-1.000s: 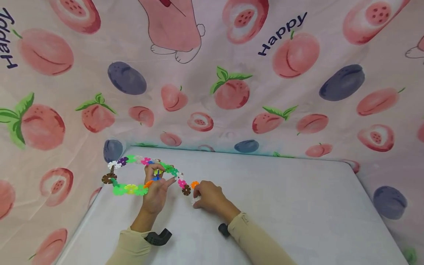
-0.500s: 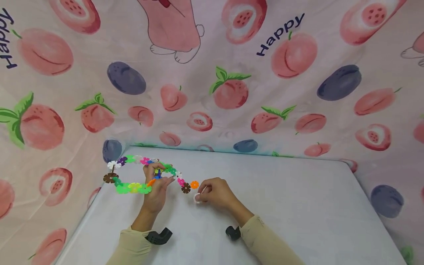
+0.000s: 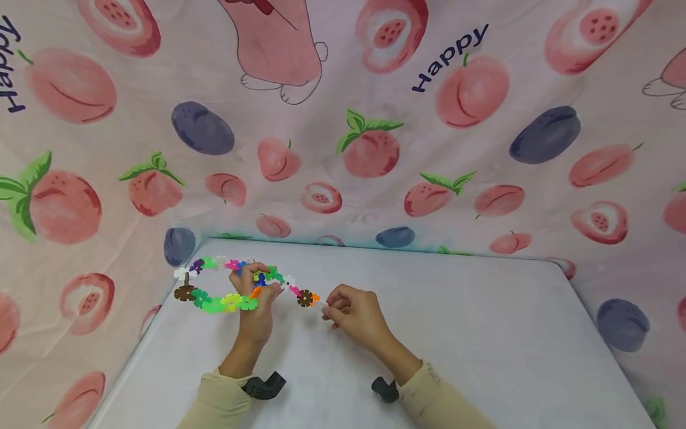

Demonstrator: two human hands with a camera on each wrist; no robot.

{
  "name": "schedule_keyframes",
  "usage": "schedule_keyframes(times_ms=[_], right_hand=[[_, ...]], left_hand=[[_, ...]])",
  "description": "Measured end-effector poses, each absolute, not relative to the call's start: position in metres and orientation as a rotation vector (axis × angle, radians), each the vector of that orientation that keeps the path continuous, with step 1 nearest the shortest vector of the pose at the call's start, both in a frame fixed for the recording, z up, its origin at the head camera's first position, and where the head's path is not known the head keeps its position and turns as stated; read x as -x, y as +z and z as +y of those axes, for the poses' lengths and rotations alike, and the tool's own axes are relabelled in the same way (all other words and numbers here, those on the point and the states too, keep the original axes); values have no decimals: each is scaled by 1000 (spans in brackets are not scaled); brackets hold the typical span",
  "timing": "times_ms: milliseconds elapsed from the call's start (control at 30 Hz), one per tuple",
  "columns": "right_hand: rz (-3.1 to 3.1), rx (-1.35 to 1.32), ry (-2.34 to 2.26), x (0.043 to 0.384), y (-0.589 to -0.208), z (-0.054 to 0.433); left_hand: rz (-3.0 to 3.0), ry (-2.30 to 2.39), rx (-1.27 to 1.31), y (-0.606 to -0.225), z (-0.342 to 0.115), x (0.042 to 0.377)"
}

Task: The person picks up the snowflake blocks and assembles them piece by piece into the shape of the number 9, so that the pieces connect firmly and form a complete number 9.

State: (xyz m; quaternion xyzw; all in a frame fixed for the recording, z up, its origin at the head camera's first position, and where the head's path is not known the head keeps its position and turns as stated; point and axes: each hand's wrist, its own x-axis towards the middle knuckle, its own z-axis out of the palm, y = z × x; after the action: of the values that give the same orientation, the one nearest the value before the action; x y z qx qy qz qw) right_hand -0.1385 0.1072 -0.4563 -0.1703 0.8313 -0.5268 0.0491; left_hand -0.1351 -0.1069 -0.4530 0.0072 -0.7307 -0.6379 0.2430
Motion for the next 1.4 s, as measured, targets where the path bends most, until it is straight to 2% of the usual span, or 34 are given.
schedule_keyframes(times_ms=[200,833,1133,1400], right_hand=[[2688,571,-1596,135,-458,103],[3143,1049,-1467,134,-464,99],[3183,1034,-1433,133,-462,98],[3359,1234,-1041,128,-458,97]], left_hand=[[-1992,-1717,-41,-447,-102,133],[-2024,-1640,-62,-443,-99,131],[-2039,-1631,-71,-439,-100,129],[-2024,-1638,-47,-440,-98,127]])
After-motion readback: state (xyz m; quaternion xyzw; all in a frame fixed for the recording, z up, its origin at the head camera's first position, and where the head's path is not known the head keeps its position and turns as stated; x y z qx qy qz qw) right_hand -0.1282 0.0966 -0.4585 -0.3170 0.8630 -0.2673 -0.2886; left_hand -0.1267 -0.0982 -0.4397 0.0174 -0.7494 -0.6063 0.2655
